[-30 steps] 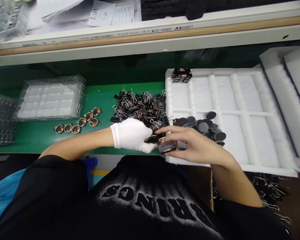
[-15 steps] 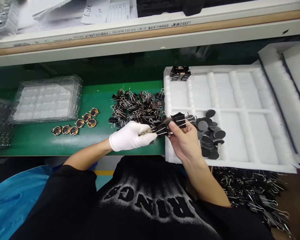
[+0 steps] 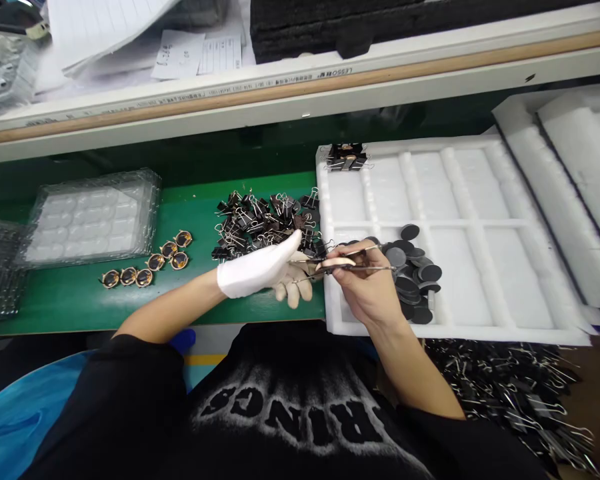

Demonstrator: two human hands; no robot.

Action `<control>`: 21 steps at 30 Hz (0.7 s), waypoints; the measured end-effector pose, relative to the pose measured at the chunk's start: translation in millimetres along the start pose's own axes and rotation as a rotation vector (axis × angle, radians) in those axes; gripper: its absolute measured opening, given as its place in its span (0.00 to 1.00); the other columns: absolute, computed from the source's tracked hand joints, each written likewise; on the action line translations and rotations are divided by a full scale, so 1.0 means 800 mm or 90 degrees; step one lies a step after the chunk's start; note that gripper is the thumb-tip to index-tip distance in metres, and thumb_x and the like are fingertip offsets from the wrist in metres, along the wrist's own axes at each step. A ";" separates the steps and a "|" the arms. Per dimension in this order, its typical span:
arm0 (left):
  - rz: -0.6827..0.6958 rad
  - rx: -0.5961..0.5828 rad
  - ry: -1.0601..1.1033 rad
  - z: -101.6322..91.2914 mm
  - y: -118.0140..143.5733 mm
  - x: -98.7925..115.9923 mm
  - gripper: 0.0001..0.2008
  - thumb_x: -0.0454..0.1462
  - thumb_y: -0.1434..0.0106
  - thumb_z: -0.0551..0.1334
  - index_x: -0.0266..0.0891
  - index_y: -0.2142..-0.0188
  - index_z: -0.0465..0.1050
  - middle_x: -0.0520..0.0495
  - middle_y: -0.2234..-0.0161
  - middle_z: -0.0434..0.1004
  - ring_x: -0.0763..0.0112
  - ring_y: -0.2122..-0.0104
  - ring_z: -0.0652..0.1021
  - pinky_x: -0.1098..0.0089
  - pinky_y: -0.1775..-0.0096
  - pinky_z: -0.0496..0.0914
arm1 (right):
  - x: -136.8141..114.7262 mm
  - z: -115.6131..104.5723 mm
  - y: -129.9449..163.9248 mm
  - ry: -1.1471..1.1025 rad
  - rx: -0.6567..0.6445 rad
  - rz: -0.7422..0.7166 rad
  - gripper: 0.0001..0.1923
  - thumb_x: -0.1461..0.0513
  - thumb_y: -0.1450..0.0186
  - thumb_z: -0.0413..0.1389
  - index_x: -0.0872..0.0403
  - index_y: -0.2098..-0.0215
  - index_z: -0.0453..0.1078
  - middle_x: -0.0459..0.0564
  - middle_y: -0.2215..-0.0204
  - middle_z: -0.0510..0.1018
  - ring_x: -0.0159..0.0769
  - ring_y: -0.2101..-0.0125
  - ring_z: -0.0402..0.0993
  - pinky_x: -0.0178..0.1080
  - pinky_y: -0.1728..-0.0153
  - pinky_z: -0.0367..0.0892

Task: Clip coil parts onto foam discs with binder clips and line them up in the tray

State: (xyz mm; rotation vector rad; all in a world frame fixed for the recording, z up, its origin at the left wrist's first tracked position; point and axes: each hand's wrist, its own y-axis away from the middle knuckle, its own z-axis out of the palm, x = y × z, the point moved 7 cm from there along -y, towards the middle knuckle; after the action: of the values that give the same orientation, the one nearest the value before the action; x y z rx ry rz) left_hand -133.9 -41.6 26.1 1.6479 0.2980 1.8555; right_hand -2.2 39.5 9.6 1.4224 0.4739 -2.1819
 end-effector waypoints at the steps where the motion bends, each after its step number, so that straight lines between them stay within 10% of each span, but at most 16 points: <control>1: -0.035 -0.017 0.064 0.005 -0.006 0.005 0.34 0.66 0.32 0.53 0.36 0.60 0.74 0.44 0.69 0.79 0.73 0.76 0.76 0.72 0.75 0.67 | -0.010 -0.004 -0.001 0.045 -0.031 -0.029 0.16 0.58 0.44 0.76 0.47 0.63 0.77 0.47 0.57 0.85 0.40 0.56 0.83 0.43 0.53 0.81; 6: 0.085 0.048 0.005 -0.024 -0.056 0.081 0.20 0.50 0.30 0.65 0.34 0.52 0.76 0.44 0.67 0.79 0.76 0.73 0.77 0.74 0.69 0.71 | -0.041 -0.064 -0.004 0.304 0.017 -0.045 0.41 0.57 0.41 0.73 0.40 0.32 0.65 0.52 0.36 0.73 0.46 0.45 0.77 0.48 0.52 0.79; 11: 0.265 0.419 -0.549 -0.101 -0.136 0.159 0.17 0.40 0.31 0.63 0.34 0.45 0.73 0.39 0.49 0.82 0.61 0.53 0.81 0.62 0.49 0.74 | -0.069 -0.131 0.004 0.697 0.163 -0.184 0.21 0.56 0.33 0.63 0.47 0.42 0.75 0.54 0.43 0.78 0.51 0.42 0.74 0.57 0.42 0.71; 21: 0.146 0.533 -0.917 -0.125 -0.223 0.156 0.18 0.46 0.30 0.61 0.37 0.47 0.76 0.32 0.44 0.76 0.39 0.39 0.69 0.45 0.41 0.60 | -0.042 -0.228 -0.051 0.940 0.074 -0.065 0.21 0.55 0.31 0.55 0.53 0.44 0.78 0.60 0.51 0.80 0.56 0.49 0.74 0.57 0.46 0.71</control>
State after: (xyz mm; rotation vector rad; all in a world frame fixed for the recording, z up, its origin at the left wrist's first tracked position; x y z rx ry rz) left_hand -177.2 193.3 9.7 3.1699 0.2299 0.1933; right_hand 122.0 177.4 -31.2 2.9120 0.8621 -0.8139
